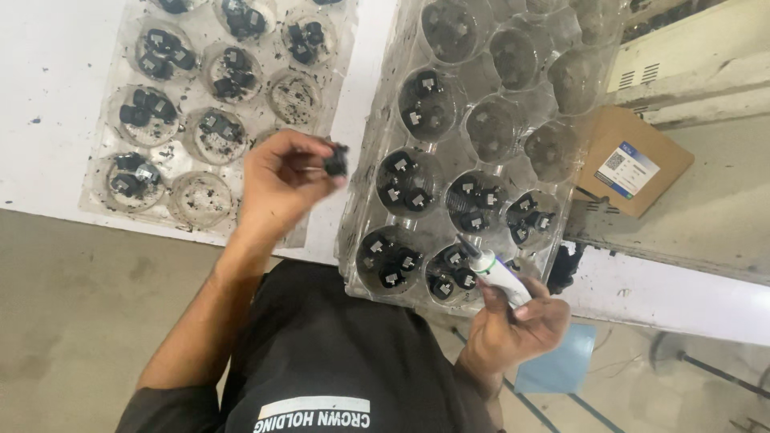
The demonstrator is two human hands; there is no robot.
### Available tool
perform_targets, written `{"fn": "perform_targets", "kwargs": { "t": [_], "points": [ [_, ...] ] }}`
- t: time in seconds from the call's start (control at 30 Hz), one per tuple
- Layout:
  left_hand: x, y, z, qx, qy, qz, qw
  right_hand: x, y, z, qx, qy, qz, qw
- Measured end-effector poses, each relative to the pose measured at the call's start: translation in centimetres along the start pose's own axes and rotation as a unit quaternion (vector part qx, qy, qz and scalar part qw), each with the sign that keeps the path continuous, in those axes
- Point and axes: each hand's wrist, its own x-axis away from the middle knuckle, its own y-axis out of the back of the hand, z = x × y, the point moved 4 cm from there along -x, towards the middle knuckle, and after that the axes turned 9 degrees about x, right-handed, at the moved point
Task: The person picks small black plug-like components one at a time from a plastic blister tray and squeezes adhesive from a tube onto each one, then places the treated component back into the tray. They occasionally wipe the tube tip with a dark cloth before continuing with the next component.
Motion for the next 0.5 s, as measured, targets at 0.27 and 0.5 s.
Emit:
{"fn": "perform_targets", "kwargs": {
  "t": [0.27, 0.5],
  "points": [
    [3.6, -10.3, -3.0, 0.061, 0.119, 0.144, 0.980, 1.1, -0.5, 3.1, 0.190, 0.231, -0.001, 0.954],
    [4.4, -10.9, -3.3, 0.103, 0.071, 0.147, 0.981, 0.1, -2.0, 4.9, 0.236, 0.191, 0.025, 0.952]
  ]
}}
